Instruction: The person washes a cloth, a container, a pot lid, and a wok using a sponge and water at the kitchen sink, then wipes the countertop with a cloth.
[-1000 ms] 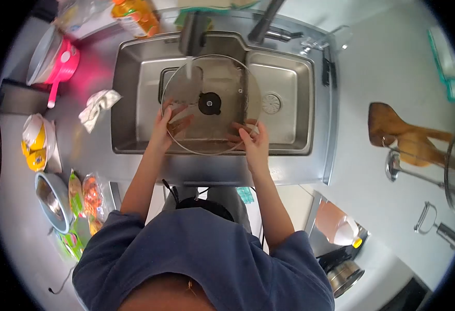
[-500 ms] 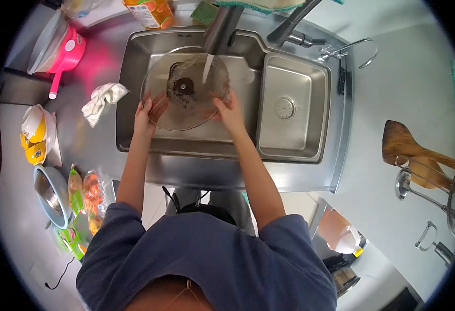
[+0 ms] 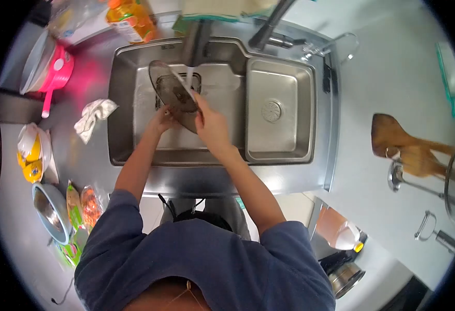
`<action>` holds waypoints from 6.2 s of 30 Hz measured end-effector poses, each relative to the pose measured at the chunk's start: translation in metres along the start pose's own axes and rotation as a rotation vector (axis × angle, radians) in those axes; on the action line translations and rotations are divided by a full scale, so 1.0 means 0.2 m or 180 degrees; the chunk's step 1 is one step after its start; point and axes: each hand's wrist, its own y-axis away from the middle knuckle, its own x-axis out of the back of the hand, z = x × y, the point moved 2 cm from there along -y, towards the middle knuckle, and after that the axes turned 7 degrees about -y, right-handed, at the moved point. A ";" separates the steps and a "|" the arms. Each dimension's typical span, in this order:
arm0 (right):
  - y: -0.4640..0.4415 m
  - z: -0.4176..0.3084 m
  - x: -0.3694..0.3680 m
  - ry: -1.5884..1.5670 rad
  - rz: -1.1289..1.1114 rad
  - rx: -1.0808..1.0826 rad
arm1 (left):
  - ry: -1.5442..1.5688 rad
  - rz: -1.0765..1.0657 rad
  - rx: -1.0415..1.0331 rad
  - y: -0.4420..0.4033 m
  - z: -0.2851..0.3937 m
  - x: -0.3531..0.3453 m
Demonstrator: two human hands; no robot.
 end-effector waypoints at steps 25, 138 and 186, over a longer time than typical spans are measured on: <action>0.63 -0.16 0.97 0.2299 0.0029 0.1127 | -0.1006 -0.2903 -0.0296 0.67 -0.29 -0.83; -0.72 0.51 1.10 0.0082 0.1308 -0.0360 | -0.7026 0.0928 -0.4531 0.57 0.12 -0.05; -0.09 -0.45 -0.08 -0.1094 -0.1261 0.0306 | -0.4171 0.0606 -0.4754 1.52 0.25 0.34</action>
